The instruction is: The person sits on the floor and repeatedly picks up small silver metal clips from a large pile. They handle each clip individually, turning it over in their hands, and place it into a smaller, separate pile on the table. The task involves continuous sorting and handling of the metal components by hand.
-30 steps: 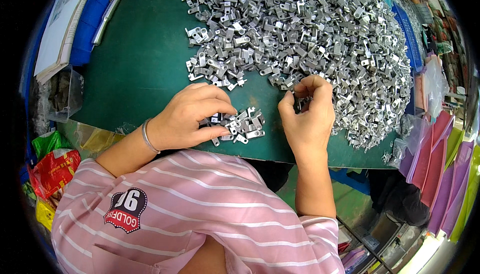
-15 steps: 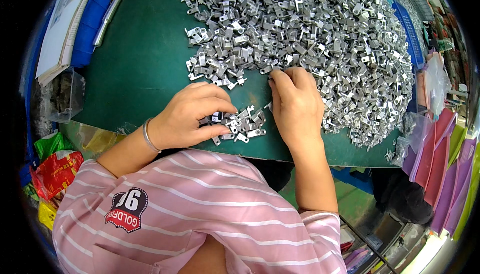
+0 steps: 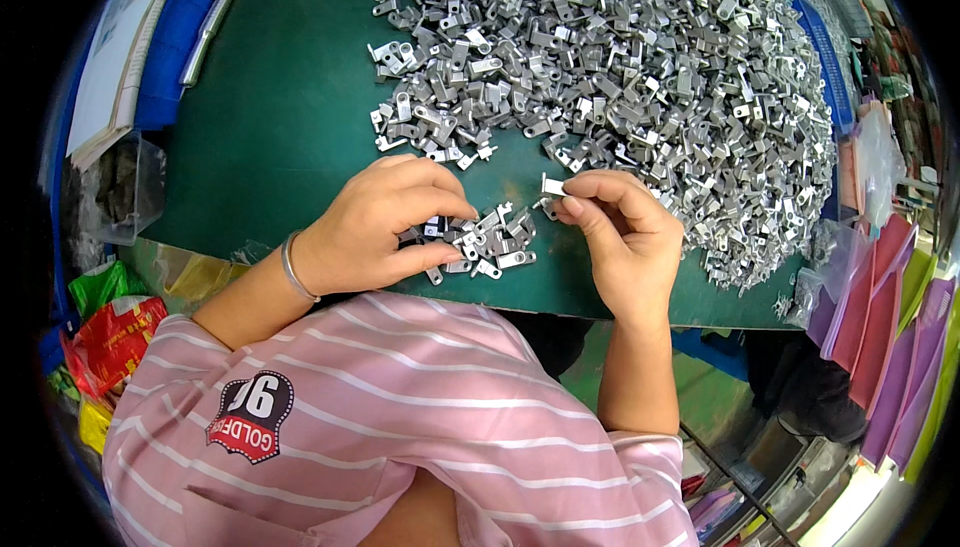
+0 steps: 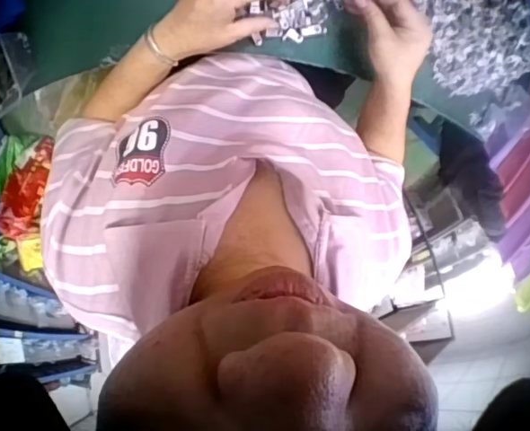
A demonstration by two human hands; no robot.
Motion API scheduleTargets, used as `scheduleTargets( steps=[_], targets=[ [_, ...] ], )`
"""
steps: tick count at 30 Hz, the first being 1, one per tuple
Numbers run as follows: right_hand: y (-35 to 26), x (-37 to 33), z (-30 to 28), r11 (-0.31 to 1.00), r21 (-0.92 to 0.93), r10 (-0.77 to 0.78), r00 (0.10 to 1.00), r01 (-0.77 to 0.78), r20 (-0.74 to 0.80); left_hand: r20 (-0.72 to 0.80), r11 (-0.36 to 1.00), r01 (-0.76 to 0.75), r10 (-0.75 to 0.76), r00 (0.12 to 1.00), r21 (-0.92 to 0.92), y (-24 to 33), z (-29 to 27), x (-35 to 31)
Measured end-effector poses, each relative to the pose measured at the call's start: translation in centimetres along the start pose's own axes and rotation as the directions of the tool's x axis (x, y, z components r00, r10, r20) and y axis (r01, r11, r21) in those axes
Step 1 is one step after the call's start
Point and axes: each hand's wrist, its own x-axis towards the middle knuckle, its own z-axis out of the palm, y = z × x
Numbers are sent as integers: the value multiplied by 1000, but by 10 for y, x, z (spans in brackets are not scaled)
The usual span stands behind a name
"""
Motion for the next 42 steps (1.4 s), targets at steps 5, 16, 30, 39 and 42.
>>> scheduleTargets(
  steps=[5,16,30,39,42],
  targets=[
    [2,2,-1,910,-354,-196,976,217,93,8,1000,5,-5,1000,-9,0,-1,1],
    [0,25,18,514,-758,-447,880,401,162,12,1000,1,-1,1000,-6,0,-1,2],
    [3,15,-8,824,394,325,909,-407,260,5,1000,-1,1,1000,-7,-1,0,0],
    [-11,1,-2,973,-124,220,940,-193,261,8,1000,6,-6,1000,-8,0,-2,1],
    [-13,8,6,756,-594,-201,961,275,190,5,1000,-3,3,1000,-8,-1,-1,1]
  ],
)
